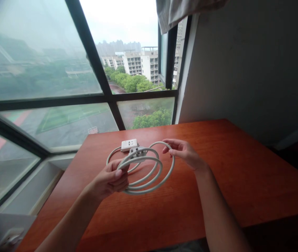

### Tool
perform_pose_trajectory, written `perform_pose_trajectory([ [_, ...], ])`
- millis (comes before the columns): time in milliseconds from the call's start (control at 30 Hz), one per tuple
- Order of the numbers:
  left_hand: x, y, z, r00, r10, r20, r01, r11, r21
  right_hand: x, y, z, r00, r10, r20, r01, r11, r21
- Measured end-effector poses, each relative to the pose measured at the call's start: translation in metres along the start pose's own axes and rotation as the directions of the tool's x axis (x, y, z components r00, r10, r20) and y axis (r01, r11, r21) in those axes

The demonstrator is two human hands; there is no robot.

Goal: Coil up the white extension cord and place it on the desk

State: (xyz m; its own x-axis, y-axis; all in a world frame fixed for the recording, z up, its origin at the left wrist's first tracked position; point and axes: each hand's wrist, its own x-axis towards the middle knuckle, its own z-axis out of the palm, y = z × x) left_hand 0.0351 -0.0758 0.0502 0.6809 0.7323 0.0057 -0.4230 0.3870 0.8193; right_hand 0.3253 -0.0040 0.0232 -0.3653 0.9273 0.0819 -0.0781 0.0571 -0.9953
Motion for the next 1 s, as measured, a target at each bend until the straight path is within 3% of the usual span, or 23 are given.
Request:
perform_pose_trajectory([
  [233,0.007,-0.006,-0.004,0.984,-0.171,0.049,0.163,0.978,0.131,-0.001,0.004,0.003,0.994,0.062,0.089,-0.071,0.993,0.1],
  [467,0.017,-0.013,-0.018,0.989,-0.144,0.032,0.144,0.989,0.023,0.007,0.009,0.03,0.993,0.082,0.083,-0.108,0.914,0.392],
  [667,0.022,-0.018,-0.023,0.982,-0.187,0.007,0.186,0.981,0.056,0.007,0.007,0.046,0.999,0.034,0.033,-0.043,0.939,0.34],
  [1000,0.019,-0.013,-0.025,0.984,-0.178,0.004,0.178,0.983,0.035,0.003,0.009,0.057,0.991,-0.087,0.1,0.041,0.918,0.394],
])
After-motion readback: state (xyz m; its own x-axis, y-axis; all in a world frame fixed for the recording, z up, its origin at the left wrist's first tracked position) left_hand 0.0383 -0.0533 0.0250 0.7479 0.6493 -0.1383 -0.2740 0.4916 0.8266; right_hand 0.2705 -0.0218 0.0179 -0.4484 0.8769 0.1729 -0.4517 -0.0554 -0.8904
